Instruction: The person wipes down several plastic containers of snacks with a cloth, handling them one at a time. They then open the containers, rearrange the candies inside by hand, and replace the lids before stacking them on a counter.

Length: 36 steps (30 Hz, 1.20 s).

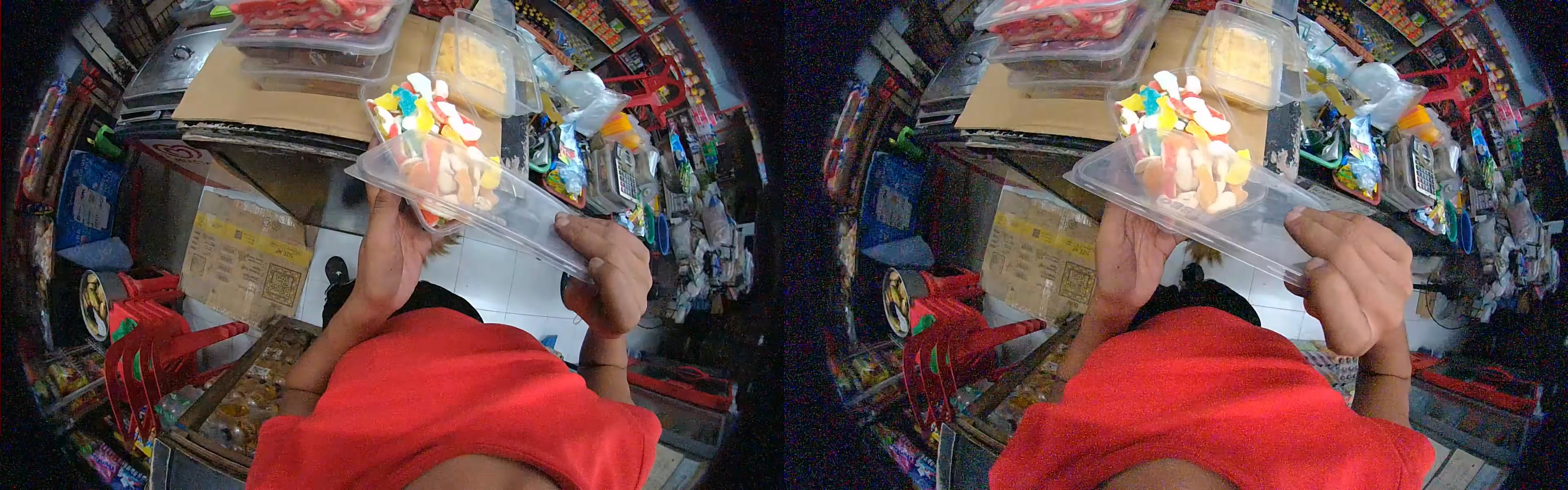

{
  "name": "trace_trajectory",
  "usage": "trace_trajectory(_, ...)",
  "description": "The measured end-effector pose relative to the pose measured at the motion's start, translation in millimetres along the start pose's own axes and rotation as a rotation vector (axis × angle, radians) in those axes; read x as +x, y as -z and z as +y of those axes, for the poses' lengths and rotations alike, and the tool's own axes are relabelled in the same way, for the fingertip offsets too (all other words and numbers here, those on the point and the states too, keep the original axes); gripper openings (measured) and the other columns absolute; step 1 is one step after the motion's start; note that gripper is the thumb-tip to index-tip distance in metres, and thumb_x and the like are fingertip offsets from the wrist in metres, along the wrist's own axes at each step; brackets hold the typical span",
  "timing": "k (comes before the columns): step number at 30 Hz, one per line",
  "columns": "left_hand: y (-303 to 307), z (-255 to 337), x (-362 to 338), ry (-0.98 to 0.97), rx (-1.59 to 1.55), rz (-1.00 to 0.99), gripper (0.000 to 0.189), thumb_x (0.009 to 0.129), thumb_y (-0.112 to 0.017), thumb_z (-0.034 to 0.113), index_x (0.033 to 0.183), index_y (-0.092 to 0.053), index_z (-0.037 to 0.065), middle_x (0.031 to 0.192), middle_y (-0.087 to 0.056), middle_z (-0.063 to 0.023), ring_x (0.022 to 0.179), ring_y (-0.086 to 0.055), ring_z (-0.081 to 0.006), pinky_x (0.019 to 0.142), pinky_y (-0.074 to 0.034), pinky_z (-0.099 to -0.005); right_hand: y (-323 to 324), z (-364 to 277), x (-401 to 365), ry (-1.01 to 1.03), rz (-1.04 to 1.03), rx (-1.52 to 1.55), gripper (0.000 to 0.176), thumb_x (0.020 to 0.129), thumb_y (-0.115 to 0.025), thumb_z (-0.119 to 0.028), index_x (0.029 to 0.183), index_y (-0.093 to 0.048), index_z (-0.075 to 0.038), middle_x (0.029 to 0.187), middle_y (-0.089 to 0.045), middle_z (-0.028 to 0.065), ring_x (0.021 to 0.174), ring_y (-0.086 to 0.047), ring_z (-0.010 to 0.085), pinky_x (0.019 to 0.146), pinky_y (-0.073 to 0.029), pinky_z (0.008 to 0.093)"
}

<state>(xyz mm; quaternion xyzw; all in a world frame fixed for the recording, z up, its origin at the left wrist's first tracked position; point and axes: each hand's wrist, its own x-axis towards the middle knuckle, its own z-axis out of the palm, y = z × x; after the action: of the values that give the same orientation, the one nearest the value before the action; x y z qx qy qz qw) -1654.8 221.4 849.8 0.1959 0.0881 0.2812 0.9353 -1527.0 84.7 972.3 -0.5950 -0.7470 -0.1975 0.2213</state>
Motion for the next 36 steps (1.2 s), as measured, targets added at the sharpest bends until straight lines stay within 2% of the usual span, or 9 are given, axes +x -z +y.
trace_trajectory(3, -4, 0, 2, -0.032, -0.005, -0.023, 0.05, 0.099, -0.029, 0.037, 0.142, -0.009, 0.024, 0.144, -0.024, -0.0104, 0.129, -0.035, -0.0293, 0.096, -0.044, -0.0469, 15, 7, -4, -0.051, -0.042, -0.005, 0.019, 0.063, -0.063, -0.004, 0.069, -0.045, -0.002, 0.084, -0.065, 0.0204, 0.069, -0.065, 0.0337, 0.059, -0.054, 0.0387)
trace_trajectory(5, -7, 2, 3, -0.072, -0.014, -0.039, 0.051, 0.099, -0.029, 0.036, 0.143, -0.006, 0.025, 0.144, -0.023, -0.0101, 0.129, -0.035, -0.0291, 0.096, -0.044, -0.0475, 8, 17, -12, -0.052, 0.346, 0.213, 0.018, 0.082, -0.059, -0.007, 0.071, -0.045, -0.002, 0.084, -0.067, 0.0178, 0.072, -0.066, 0.0288, 0.061, -0.053, 0.0369)
trace_trajectory(7, -8, 3, 4, -0.106, 0.022, -0.082, 0.052, 0.099, -0.028, 0.036, 0.143, -0.004, 0.026, 0.145, -0.021, -0.0099, 0.13, -0.035, -0.0293, 0.096, -0.044, -0.0484, 3, 15, -17, -0.157, 0.441, -0.043, 0.029, 0.095, -0.048, -0.024, 0.107, -0.039, 0.001, 0.078, -0.063, 0.0255, 0.068, -0.064, 0.0304, 0.062, -0.053, 0.0397)
trace_trajectory(12, -9, 1, 2, -0.102, 0.019, -0.054, 0.051, 0.099, -0.027, 0.036, 0.143, -0.004, 0.026, 0.145, -0.023, -0.0102, 0.129, -0.036, -0.0291, 0.094, -0.046, -0.0474, -14, -1, -1, -0.404, -0.027, -0.211, 0.006, 0.078, -0.059, -0.005, 0.075, -0.061, 0.0, 0.105, -0.065, 0.0164, 0.092, -0.065, 0.0288, 0.082, -0.05, 0.0327)
trace_trajectory(13, -9, 1, 2, -0.106, 0.018, -0.038, 0.051, 0.099, -0.027, 0.036, 0.143, -0.005, 0.025, 0.145, -0.024, -0.0104, 0.129, -0.036, -0.0285, 0.093, -0.046, -0.0469, -17, -2, 16, -0.21, -0.182, -0.221, 0.007, 0.069, -0.064, -0.002, 0.072, -0.059, -0.005, 0.107, -0.064, 0.0142, 0.098, -0.064, 0.0271, 0.082, -0.05, 0.0308)
trace_trajectory(14, -9, 1, 1, -0.104, 0.019, -0.039, 0.051, 0.099, -0.027, 0.036, 0.143, -0.005, 0.025, 0.145, -0.024, -0.0104, 0.129, -0.036, -0.0285, 0.093, -0.046, -0.0469, -37, 2, 7, -0.082, -0.052, -0.158, 0.025, 0.065, -0.072, -0.012, 0.086, -0.061, -0.005, 0.108, -0.063, 0.0156, 0.097, -0.063, 0.0292, 0.077, -0.052, 0.0311)
trace_trajectory(19, -12, 3, -2, -0.144, 0.066, 0.023, 0.05, 0.099, -0.024, 0.038, 0.144, -0.008, 0.021, 0.143, -0.028, -0.0106, 0.128, -0.037, -0.0259, 0.102, -0.037, -0.0426, -90, -3, 11, 0.017, 0.136, -0.009, 0.026, 0.067, -0.07, -0.018, 0.085, -0.059, -0.002, 0.104, -0.064, 0.0172, 0.092, -0.064, 0.0299, 0.073, -0.053, 0.0334)
trace_trajectory(28, -5, -1, -9, -0.103, 0.041, 0.145, 0.05, 0.099, -0.021, 0.042, 0.137, -0.031, 0.01, 0.13, -0.045, -0.0117, 0.118, -0.046, -0.0226, 0.102, -0.036, -0.0372, -99, -15, 13, 0.144, 0.054, 0.011, 0.019, 0.071, -0.056, -0.017, 0.087, -0.058, -0.006, 0.105, -0.063, 0.0137, 0.094, -0.063, 0.0274, 0.074, -0.052, 0.0332)
trace_trajectory(36, -11, 1, -8, -0.164, 0.105, 0.08, 0.051, 0.099, -0.023, 0.04, 0.142, -0.019, 0.013, 0.138, -0.036, -0.0115, 0.125, -0.039, -0.0244, 0.104, -0.033, -0.0378, -85, -12, 10, 0.11, -0.077, -0.076, 0.03, 0.071, -0.056, -0.016, 0.099, -0.062, -0.007, 0.103, -0.063, 0.0127, 0.09, -0.063, 0.0277, 0.073, -0.051, 0.0352)
